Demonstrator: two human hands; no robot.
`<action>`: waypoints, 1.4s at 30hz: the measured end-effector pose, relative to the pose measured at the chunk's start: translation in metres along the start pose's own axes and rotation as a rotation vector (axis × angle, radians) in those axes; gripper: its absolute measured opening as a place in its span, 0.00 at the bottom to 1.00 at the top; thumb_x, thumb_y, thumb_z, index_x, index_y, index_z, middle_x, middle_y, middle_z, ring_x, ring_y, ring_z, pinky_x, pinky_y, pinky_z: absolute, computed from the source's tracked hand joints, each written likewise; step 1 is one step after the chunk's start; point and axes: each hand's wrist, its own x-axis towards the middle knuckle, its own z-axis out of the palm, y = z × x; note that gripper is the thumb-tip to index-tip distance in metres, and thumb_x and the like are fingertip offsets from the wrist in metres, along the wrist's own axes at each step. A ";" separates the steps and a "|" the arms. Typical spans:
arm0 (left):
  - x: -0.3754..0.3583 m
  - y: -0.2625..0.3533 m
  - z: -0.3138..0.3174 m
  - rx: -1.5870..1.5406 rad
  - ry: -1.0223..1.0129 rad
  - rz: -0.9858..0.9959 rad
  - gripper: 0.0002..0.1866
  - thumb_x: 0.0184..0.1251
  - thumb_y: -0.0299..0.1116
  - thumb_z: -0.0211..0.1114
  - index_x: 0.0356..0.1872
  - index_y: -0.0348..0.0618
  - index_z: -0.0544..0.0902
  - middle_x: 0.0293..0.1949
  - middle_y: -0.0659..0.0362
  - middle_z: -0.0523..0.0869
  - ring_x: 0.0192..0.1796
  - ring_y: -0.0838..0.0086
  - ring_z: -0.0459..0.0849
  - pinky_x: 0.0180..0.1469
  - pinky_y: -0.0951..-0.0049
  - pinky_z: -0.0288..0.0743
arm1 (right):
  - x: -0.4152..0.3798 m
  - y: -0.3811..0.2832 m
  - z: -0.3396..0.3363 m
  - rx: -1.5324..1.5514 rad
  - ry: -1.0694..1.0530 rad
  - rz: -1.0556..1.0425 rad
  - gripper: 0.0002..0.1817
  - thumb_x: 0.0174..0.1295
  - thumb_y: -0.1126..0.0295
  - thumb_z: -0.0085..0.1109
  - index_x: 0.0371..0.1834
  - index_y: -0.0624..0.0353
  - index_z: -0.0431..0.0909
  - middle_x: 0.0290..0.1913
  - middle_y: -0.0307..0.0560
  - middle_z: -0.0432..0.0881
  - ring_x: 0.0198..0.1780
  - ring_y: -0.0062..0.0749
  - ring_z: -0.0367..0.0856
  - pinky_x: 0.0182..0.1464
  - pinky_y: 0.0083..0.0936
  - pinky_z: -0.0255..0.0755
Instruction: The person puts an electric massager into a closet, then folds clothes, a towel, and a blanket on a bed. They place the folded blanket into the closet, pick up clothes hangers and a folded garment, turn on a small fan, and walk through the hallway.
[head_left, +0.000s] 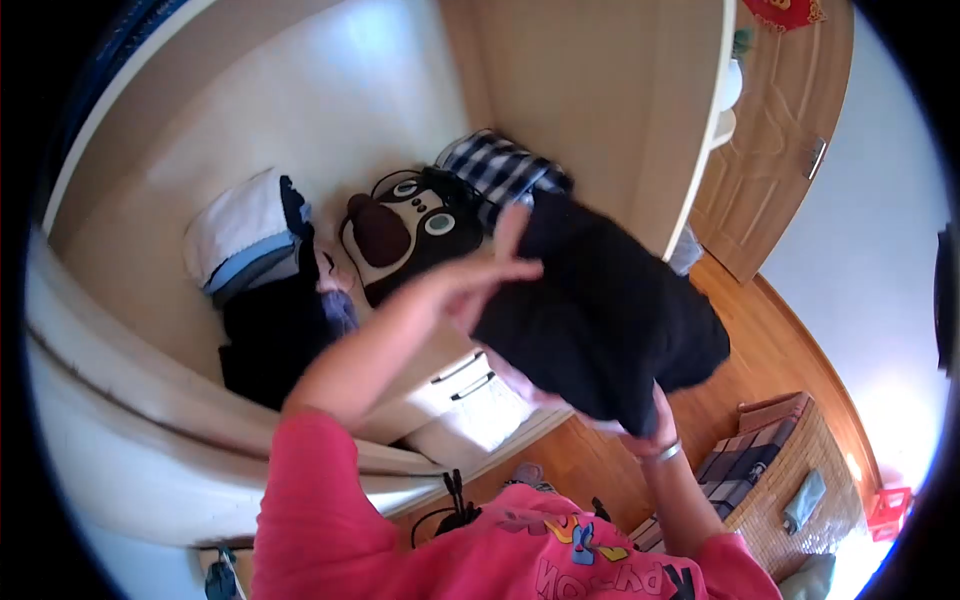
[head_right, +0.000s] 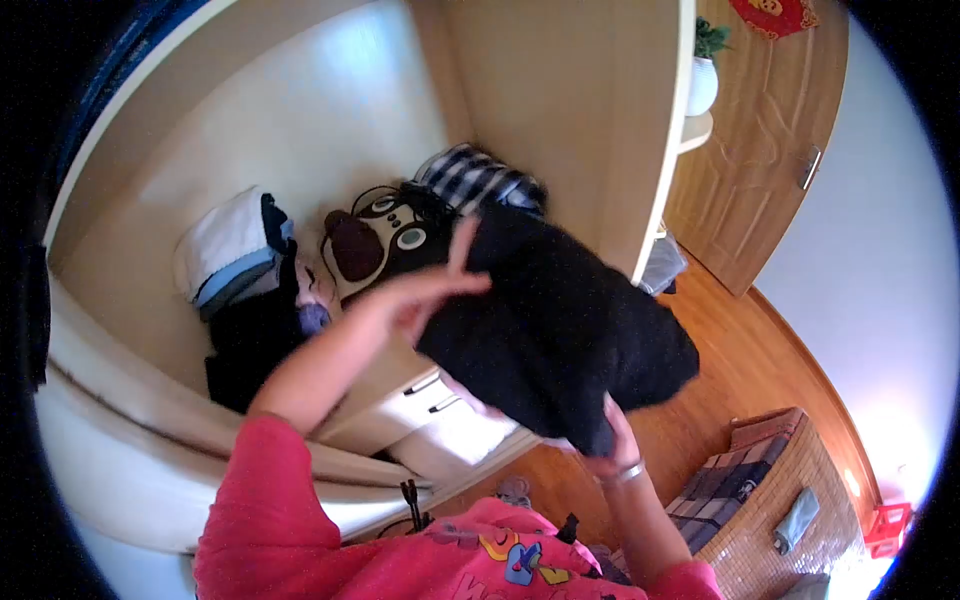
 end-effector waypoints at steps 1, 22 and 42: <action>0.018 0.025 -0.042 0.096 0.043 0.024 0.39 0.54 0.51 0.72 0.64 0.42 0.69 0.52 0.47 0.82 0.49 0.63 0.83 0.54 0.64 0.77 | 0.037 0.001 0.027 -0.013 0.010 -0.053 0.23 0.66 0.55 0.52 0.61 0.53 0.71 0.56 0.48 0.79 0.52 0.41 0.81 0.45 0.43 0.79; 0.240 0.175 -0.129 1.306 0.910 0.531 0.53 0.40 0.81 0.55 0.70 0.64 0.64 0.72 0.52 0.58 0.74 0.49 0.51 0.64 0.28 0.51 | 0.314 -0.001 0.070 -0.867 0.242 -0.368 0.34 0.64 0.57 0.60 0.68 0.63 0.60 0.54 0.45 0.78 0.53 0.26 0.75 0.54 0.22 0.69; 0.247 -0.059 0.152 2.091 -0.321 0.300 0.36 0.61 0.53 0.60 0.69 0.50 0.66 0.69 0.46 0.64 0.71 0.54 0.62 0.69 0.47 0.52 | -0.407 0.408 -0.162 0.000 1.815 -0.160 0.16 0.55 0.60 0.59 0.40 0.60 0.83 0.29 0.46 0.83 0.30 0.29 0.81 0.30 0.28 0.76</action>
